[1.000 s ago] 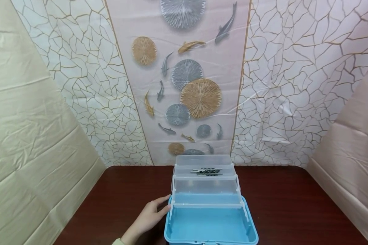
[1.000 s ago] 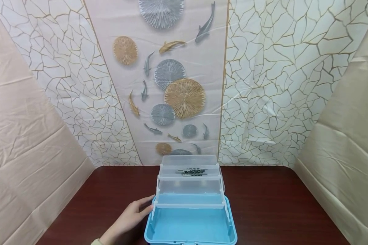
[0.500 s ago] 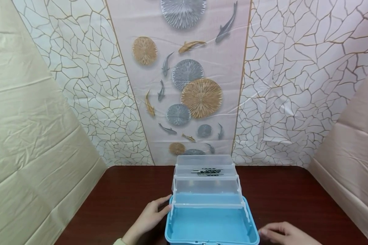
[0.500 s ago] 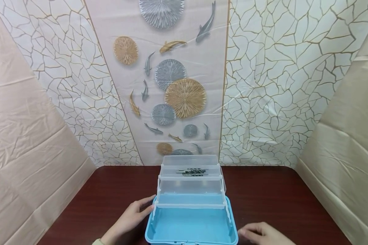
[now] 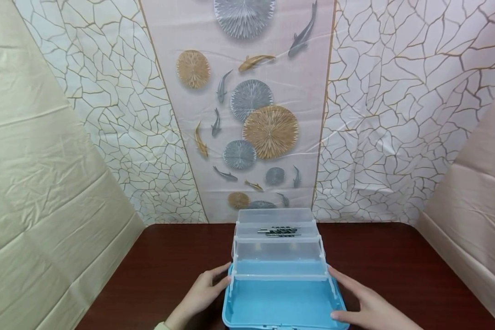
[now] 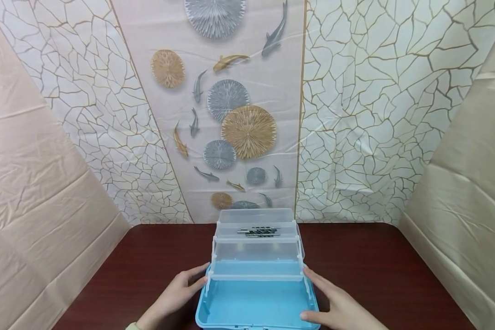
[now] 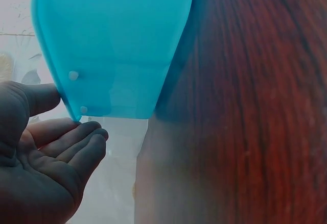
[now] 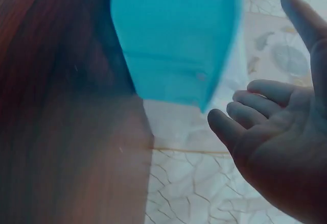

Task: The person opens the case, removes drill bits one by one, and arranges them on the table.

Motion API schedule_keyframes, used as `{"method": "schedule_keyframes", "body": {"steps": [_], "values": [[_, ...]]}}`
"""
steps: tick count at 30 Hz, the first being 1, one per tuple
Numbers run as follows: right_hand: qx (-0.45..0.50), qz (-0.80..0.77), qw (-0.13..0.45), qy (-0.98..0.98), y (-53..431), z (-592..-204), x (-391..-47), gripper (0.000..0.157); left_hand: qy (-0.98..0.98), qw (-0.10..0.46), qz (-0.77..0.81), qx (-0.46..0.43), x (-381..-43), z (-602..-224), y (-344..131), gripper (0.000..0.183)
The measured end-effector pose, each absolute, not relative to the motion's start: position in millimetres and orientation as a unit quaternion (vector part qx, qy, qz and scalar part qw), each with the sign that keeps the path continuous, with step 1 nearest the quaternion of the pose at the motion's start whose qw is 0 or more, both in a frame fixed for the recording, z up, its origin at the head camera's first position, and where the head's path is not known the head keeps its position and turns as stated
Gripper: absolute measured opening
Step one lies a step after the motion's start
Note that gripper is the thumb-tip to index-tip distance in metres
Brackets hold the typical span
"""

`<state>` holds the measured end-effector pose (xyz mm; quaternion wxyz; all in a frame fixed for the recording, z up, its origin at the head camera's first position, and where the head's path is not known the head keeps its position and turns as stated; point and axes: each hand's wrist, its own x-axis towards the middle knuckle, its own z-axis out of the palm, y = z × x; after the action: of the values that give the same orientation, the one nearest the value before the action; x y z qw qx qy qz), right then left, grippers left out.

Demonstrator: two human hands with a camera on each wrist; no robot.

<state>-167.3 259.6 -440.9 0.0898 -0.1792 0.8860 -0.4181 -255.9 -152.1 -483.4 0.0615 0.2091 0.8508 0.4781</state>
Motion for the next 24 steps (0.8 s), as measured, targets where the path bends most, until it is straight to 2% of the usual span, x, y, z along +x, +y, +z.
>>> {"method": "schedule_keyframes", "body": {"steps": [6,13,18,24], "values": [[-0.206,-0.422,0.106,0.877,251,-455,-176,0.100,0.844,0.071,0.490,0.206,-256,-487,-151,0.054],[-0.214,-0.392,0.065,0.893,245,-457,-177,0.116,0.842,0.055,0.490,0.218,-261,-485,-149,0.055],[-0.217,-0.382,0.036,0.898,242,-457,-178,0.120,0.850,0.041,0.474,0.224,-264,-485,-149,0.057],[-0.206,-0.405,0.066,0.888,240,-457,-180,0.119,0.867,0.030,0.444,0.222,-268,-482,-152,0.060]]}}
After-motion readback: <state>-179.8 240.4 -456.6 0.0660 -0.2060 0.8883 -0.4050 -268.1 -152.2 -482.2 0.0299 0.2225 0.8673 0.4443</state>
